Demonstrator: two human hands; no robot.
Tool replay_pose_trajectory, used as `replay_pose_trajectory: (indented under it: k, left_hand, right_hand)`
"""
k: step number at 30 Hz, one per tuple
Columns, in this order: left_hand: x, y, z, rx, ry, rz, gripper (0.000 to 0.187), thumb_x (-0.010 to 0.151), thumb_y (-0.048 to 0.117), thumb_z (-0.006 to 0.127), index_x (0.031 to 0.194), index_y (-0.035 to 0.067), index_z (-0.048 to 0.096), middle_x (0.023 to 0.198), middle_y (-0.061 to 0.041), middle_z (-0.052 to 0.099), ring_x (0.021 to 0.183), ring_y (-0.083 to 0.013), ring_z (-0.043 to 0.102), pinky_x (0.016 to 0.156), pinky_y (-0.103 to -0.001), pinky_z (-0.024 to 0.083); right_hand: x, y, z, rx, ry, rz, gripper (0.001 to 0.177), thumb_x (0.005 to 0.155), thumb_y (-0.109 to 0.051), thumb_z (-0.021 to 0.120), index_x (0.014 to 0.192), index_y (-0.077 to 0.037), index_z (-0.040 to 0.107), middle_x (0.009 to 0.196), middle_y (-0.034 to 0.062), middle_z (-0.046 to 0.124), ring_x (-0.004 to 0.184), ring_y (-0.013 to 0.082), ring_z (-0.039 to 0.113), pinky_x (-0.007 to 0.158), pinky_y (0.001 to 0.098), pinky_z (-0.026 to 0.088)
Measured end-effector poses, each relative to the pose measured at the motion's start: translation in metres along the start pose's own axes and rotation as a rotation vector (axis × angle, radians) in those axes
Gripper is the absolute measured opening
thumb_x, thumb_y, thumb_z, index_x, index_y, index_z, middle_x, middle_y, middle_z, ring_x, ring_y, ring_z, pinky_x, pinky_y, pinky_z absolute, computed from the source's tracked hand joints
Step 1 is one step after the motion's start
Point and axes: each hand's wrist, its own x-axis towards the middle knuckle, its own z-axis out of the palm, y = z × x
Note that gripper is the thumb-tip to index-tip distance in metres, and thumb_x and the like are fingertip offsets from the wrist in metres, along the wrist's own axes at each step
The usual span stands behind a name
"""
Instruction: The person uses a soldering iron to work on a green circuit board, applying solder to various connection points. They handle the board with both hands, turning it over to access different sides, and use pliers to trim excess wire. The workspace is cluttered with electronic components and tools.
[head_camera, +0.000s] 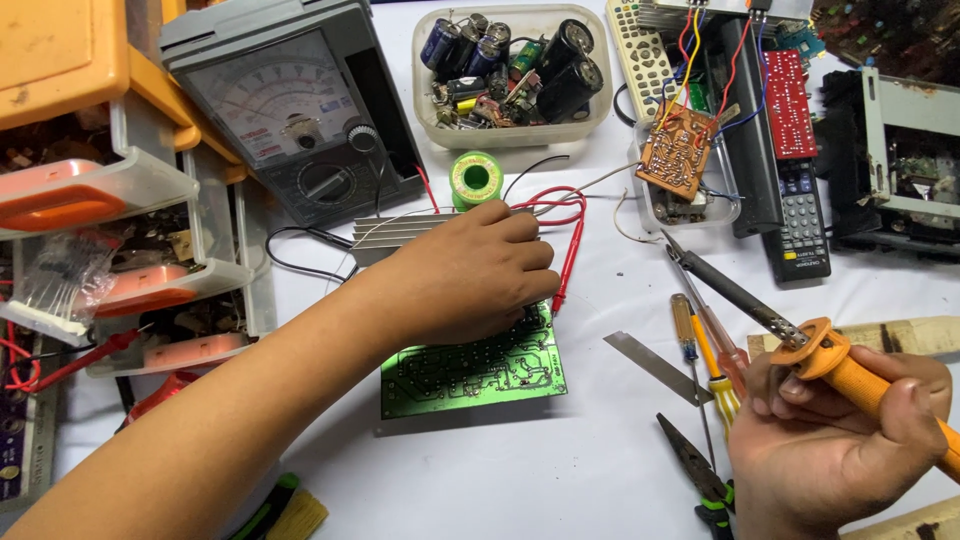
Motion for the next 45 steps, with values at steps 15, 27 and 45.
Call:
replay_pose_trajectory:
  k: [15,27,45]
  left_hand:
    - [-0.05,-0.017,-0.057,0.034,0.094,-0.404,0.044,0.088,0.027,0.076,0.129,0.012,0.064,0.121,-0.009,0.063,0.104,-0.0337,0.059,0.08,-0.048,0.047]
    - [-0.044,-0.016,-0.029,0.162,-0.155,-0.573,0.03,0.083,0.04,0.075,0.095,0.016,0.061,0.082,-0.003,0.072,0.086,-0.0304,0.058,0.088,-0.048,0.036]
    - [-0.08,0.046,-0.053,0.16,0.101,-0.426,0.006,0.087,0.014,0.063,0.093,0.015,0.063,0.09,-0.006,0.064,0.088,-0.0308,0.06,0.089,-0.05,0.041]
  right_hand:
    - [0.0,0.007,-0.007,-0.022,0.046,0.003,0.035,0.084,-0.052,0.061,0.097,-0.02,0.055,0.065,0.0022,0.033,0.057,0.0133,0.033,0.055,0.0275,0.028]
    - [0.001,0.008,-0.007,-0.003,0.077,-0.017,0.034,0.085,-0.049,0.06,0.098,-0.018,0.058,0.066,0.0021,0.039,0.054,0.0126,0.031,0.052,0.0277,0.026]
    - [0.004,0.005,-0.012,0.03,0.026,0.001,0.033,0.084,-0.05,0.062,0.097,-0.02,0.058,0.067,-0.0007,0.037,0.053,0.0104,0.03,0.053,0.0254,0.025]
